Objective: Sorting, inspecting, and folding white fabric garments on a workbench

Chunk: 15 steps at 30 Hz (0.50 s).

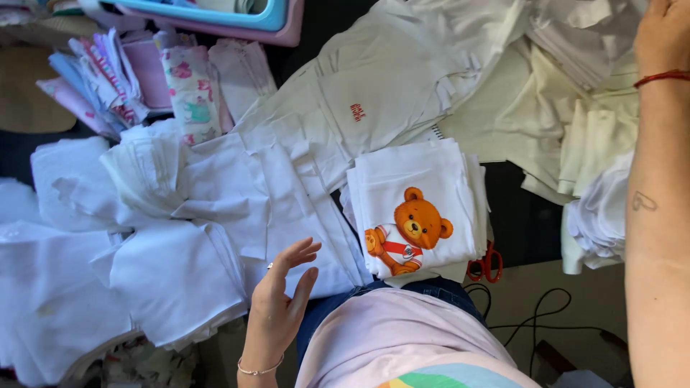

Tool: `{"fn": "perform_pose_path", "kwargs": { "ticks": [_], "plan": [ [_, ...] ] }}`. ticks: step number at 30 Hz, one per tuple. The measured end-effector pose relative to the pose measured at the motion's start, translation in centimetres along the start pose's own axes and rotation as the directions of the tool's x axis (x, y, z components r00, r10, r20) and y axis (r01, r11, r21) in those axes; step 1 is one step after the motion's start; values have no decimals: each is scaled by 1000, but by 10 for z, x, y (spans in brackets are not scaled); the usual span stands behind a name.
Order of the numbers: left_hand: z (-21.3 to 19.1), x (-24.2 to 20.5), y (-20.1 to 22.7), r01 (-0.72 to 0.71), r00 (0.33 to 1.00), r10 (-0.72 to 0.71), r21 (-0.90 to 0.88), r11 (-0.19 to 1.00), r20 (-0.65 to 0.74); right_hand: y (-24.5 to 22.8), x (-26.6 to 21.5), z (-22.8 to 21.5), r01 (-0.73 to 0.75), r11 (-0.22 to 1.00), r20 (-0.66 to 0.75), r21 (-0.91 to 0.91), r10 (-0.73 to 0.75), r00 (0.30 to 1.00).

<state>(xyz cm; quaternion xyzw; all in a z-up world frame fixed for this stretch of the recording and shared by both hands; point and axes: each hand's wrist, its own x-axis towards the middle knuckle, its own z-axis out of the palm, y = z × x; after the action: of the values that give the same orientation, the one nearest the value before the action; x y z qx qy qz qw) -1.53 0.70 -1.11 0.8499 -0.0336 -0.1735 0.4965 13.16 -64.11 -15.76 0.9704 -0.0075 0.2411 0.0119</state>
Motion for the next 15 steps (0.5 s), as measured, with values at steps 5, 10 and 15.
{"fn": "perform_pose_path", "kwargs": {
  "ticks": [5,10,15],
  "plan": [
    [-9,-17,-20,50,996,-60,162,986,59,-138,-12,31,78,992,147,103,-93,985],
    [-17,-31,-41,127,991,-131,139,982,19,-345,21,-41,187,852,-3,489,-212,977],
    [-31,-40,-46,34,994,-22,110,993,-106,-464,28,-29,-202,839,508,506,-101,855]
  ]
}}
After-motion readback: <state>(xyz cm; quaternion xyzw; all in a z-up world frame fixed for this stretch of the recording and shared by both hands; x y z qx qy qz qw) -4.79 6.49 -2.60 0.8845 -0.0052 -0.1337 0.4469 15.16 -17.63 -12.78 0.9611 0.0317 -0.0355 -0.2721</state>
